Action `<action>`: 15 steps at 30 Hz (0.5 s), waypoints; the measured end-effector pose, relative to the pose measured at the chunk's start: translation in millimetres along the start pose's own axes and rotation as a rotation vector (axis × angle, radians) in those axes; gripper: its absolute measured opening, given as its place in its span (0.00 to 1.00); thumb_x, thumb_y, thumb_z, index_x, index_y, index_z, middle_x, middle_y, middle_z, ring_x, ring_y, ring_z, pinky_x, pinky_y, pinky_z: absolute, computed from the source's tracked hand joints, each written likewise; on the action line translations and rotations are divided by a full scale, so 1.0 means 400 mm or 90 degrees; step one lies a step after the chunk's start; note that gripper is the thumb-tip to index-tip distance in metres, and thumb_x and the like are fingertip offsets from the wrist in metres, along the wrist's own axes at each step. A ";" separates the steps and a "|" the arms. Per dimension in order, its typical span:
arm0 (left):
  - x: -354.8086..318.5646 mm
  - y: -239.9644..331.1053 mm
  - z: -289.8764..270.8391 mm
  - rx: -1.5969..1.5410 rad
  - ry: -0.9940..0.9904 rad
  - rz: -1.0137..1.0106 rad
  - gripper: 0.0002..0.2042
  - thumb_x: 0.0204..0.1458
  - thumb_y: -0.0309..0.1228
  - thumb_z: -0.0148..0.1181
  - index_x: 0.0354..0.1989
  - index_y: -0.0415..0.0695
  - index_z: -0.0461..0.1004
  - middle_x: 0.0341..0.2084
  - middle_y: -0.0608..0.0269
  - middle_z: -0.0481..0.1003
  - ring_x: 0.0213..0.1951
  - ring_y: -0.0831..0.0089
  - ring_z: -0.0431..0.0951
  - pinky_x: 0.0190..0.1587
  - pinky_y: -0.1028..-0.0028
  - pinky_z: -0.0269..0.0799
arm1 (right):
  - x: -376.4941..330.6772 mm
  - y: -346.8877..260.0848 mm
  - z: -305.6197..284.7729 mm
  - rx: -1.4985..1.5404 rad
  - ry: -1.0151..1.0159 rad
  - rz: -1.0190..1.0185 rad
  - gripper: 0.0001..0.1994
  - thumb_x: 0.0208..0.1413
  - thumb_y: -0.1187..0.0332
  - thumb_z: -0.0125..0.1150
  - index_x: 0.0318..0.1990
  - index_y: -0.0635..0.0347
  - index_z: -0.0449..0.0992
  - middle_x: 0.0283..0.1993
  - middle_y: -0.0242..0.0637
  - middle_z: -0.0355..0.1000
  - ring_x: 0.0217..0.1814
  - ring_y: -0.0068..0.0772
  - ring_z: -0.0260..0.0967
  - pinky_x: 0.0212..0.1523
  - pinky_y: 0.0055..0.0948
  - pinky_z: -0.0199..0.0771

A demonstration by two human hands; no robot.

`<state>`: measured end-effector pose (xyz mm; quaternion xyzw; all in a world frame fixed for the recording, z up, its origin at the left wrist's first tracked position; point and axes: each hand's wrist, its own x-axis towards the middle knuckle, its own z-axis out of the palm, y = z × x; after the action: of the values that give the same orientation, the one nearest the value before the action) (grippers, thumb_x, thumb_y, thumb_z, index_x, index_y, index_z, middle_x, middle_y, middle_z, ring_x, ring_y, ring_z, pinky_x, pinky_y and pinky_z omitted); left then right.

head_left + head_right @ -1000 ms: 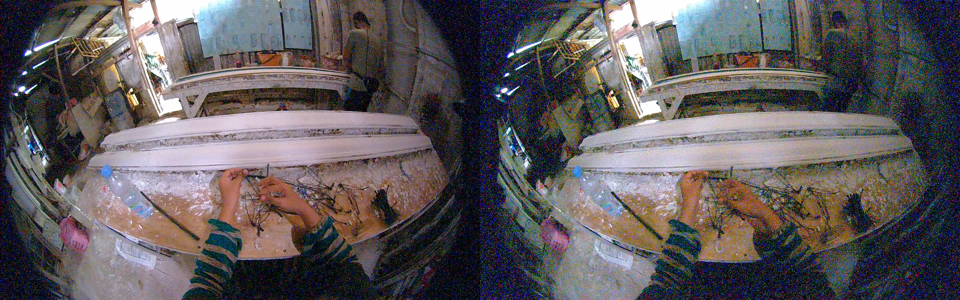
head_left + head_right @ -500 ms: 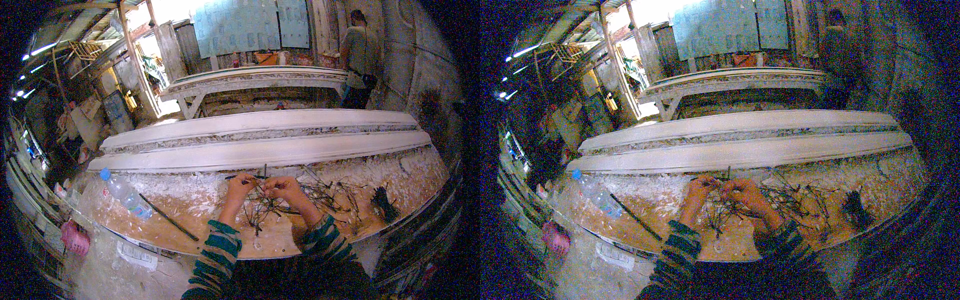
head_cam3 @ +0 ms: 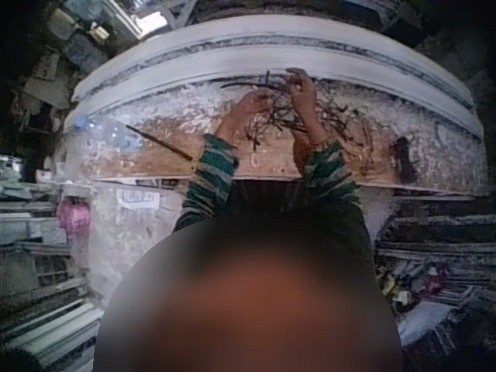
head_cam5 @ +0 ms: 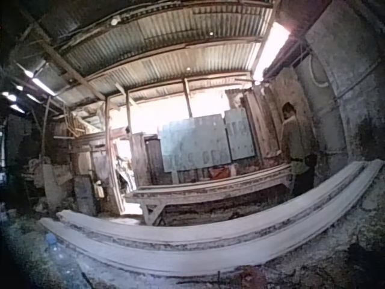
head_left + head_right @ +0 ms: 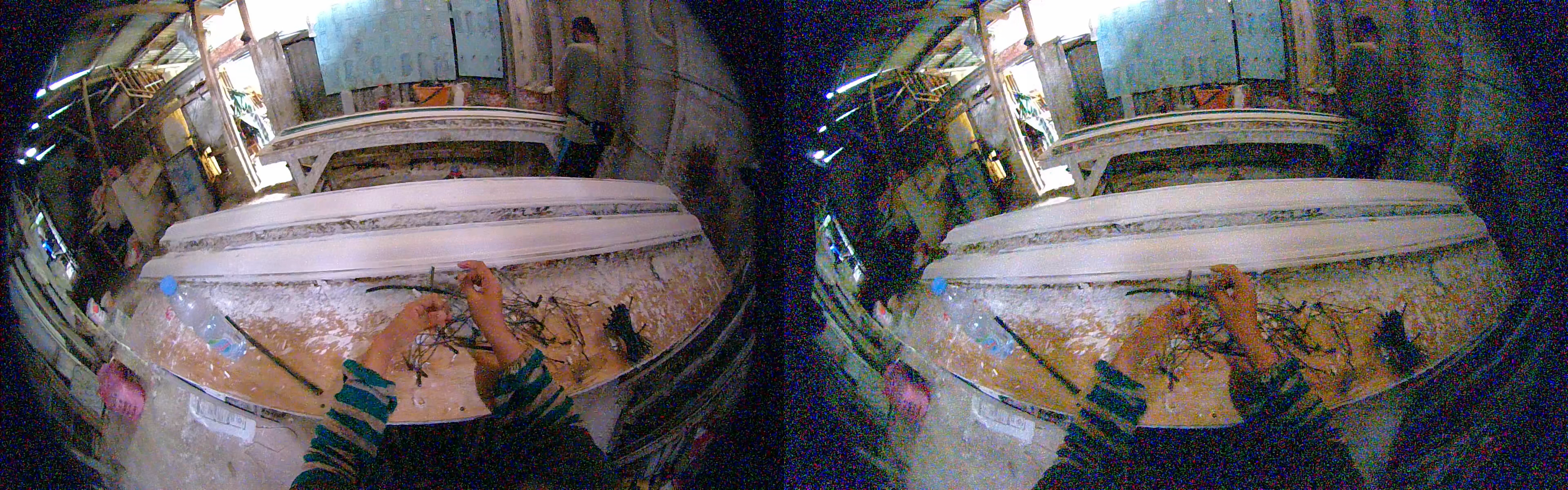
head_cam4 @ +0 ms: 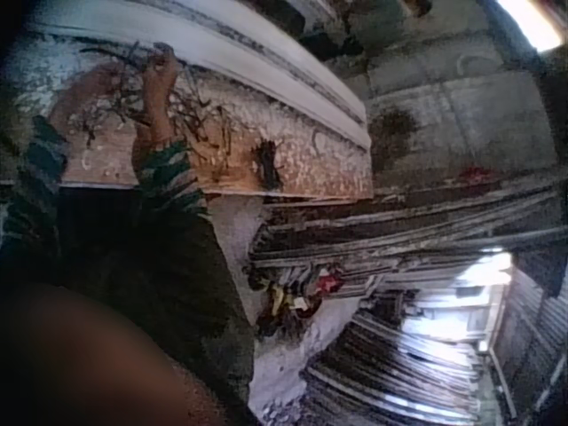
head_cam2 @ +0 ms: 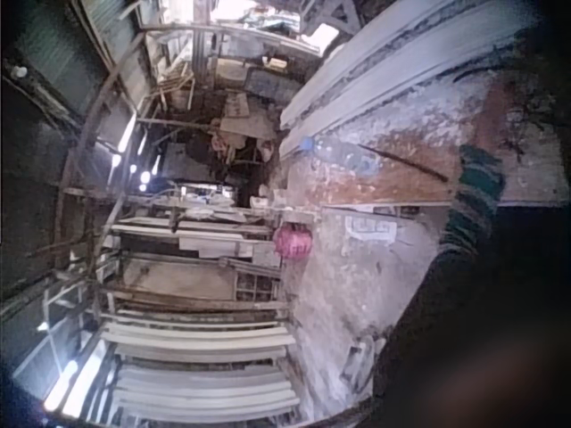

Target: The person repeatedly picks up black zip ties and ties them into loops on a workbench. They handle the ties one at a time, forming loops and placing them back on the table.

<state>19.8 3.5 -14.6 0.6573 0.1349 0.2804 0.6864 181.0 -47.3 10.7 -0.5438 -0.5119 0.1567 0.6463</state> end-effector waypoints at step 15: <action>-0.006 0.054 -0.052 0.157 0.655 0.098 0.07 0.40 0.29 0.63 0.22 0.43 0.70 0.17 0.72 0.68 0.20 0.82 0.63 0.24 0.80 0.60 | -0.040 -0.014 0.024 0.088 -0.284 -0.008 0.06 0.48 0.69 0.59 0.33 0.60 0.75 0.41 0.38 0.70 0.44 0.30 0.66 0.46 0.28 0.65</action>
<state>1.7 18.9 4.0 0.5185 0.4374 0.5983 0.4264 164.0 -56.3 6.6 -0.4469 -0.6333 0.3037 0.5541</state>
